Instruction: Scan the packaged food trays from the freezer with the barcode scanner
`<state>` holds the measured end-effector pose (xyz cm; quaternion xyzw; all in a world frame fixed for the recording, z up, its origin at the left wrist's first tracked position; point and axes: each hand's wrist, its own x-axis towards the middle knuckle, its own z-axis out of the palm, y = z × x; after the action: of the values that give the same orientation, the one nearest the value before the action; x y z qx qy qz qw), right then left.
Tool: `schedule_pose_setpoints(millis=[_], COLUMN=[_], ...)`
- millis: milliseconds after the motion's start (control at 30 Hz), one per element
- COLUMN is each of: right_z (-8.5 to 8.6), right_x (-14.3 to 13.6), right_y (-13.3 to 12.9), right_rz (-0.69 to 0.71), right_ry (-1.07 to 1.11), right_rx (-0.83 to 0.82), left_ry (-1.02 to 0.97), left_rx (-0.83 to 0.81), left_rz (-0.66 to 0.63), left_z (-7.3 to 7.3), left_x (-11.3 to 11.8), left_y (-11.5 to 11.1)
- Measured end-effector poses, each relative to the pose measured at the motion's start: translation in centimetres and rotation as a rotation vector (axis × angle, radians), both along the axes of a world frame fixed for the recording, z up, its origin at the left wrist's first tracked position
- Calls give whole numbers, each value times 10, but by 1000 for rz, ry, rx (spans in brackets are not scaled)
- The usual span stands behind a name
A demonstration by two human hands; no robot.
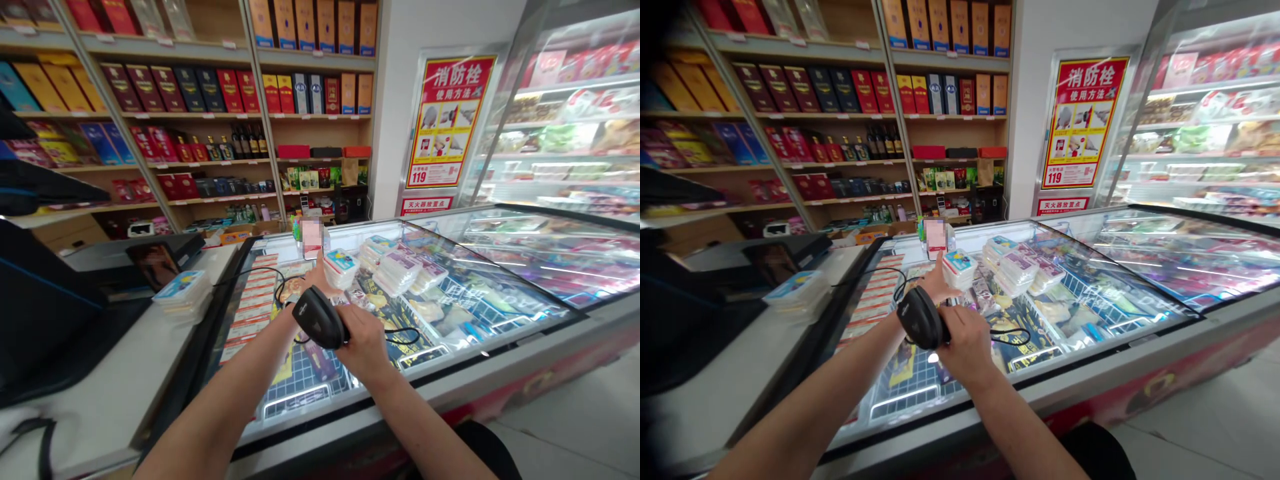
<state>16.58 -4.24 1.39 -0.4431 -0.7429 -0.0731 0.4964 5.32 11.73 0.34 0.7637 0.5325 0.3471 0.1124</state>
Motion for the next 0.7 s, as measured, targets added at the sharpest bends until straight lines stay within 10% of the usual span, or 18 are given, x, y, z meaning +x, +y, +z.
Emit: schedule_pose_setpoints(millis=[200,367,700], right_z=[-1,0,2], right_x=[0,0,0], right_y=[0,-1,-2], right_rz=[17,29,26], right_ry=[-18,-17,-38], right_rx=[10,33,13], left_ry=[74,302,426], left_rx=[49,377,369], left_rz=[188,3,-123], left_z=[0,23,40], left_x=[-39,-47,-54], left_y=[-16,-29,-37])
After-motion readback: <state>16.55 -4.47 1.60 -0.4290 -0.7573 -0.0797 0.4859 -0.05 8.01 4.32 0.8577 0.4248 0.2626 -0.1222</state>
